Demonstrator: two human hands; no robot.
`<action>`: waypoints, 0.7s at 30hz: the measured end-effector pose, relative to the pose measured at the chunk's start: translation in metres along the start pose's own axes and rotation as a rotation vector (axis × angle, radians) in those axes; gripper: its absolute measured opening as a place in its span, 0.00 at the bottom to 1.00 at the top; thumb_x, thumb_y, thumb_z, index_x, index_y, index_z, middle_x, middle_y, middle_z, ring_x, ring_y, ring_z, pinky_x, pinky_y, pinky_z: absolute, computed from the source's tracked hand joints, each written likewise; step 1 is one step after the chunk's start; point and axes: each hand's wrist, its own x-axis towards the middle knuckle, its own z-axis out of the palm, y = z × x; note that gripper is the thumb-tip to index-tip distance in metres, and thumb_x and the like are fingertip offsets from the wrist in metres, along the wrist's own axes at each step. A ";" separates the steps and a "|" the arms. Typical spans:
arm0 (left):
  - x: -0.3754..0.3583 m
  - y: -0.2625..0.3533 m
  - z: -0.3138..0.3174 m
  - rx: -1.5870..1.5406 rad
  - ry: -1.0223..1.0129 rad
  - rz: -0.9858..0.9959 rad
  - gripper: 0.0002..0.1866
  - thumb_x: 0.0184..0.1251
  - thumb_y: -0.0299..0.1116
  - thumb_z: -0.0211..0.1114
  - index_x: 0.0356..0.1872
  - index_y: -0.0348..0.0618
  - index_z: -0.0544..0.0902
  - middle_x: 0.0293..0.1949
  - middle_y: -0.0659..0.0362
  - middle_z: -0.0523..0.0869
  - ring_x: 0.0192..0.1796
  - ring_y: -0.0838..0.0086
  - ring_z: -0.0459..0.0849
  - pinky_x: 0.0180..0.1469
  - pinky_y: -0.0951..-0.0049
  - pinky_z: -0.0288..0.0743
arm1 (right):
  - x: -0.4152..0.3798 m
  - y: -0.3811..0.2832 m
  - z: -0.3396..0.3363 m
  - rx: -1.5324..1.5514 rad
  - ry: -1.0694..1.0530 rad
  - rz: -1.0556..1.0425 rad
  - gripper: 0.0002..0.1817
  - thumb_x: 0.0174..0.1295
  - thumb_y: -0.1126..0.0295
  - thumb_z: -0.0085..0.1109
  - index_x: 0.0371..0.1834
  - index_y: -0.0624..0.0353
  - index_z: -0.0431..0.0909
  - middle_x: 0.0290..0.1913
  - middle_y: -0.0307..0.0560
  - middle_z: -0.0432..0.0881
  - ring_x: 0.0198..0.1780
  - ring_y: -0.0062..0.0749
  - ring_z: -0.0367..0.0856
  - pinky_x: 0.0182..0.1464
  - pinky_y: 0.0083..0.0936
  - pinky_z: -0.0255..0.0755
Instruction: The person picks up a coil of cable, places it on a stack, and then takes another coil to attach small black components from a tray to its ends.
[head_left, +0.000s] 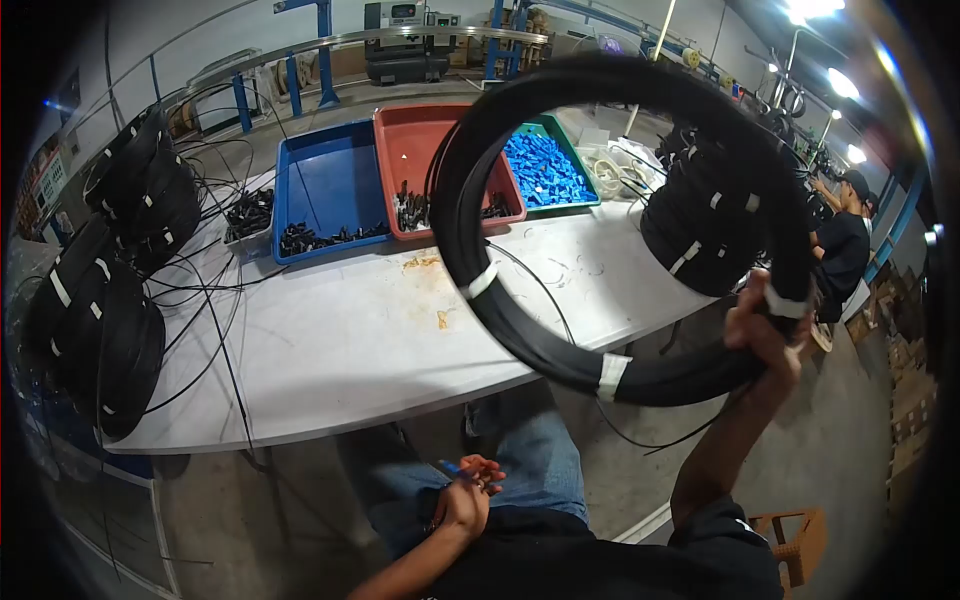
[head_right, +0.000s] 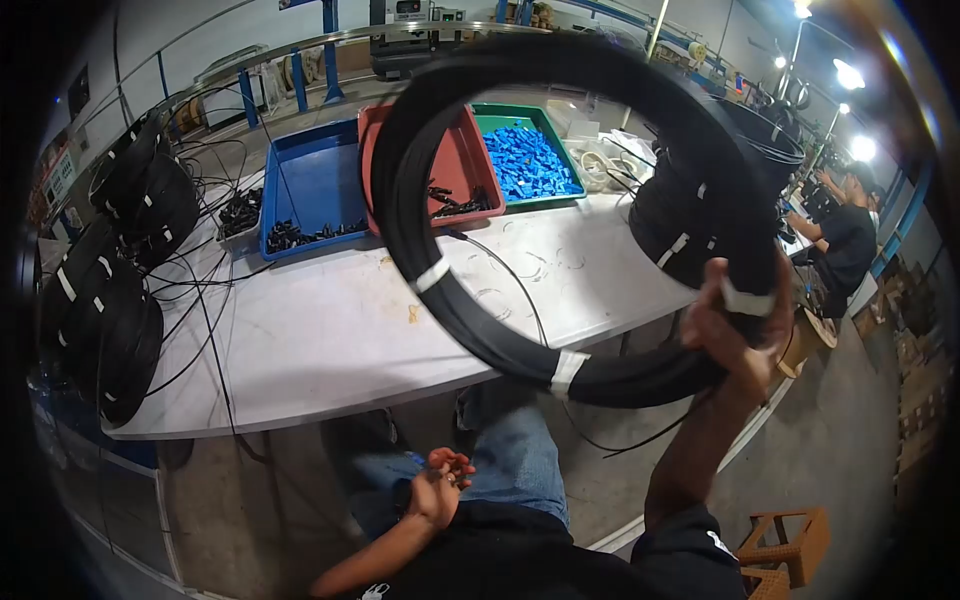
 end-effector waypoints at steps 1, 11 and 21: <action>-0.004 0.003 -0.004 -0.067 0.008 0.035 0.19 0.75 0.57 0.56 0.47 0.52 0.76 0.49 0.56 0.83 0.53 0.61 0.82 0.53 0.63 0.70 | 0.000 -0.007 -0.005 0.023 0.012 -0.063 0.44 0.50 0.84 0.65 0.74 0.62 0.61 0.44 0.55 0.77 0.30 0.26 0.80 0.26 0.22 0.75; -0.059 0.120 0.012 -0.568 -0.207 0.411 0.21 0.71 0.51 0.61 0.48 0.42 0.80 0.18 0.69 0.68 0.21 0.81 0.64 0.36 0.73 0.61 | -0.011 -0.054 0.005 0.330 0.095 -0.176 0.20 0.66 0.73 0.58 0.56 0.72 0.64 0.45 0.46 0.68 0.34 0.21 0.68 0.38 0.23 0.64; -0.079 0.130 -0.099 -0.742 1.013 0.471 0.20 0.73 0.61 0.52 0.48 0.57 0.70 0.45 0.58 0.82 0.46 0.68 0.82 0.40 0.66 0.66 | -0.056 -0.037 0.000 0.730 0.041 -0.153 0.15 0.69 0.75 0.55 0.51 0.68 0.62 0.46 0.46 0.68 0.32 0.24 0.70 0.36 0.26 0.67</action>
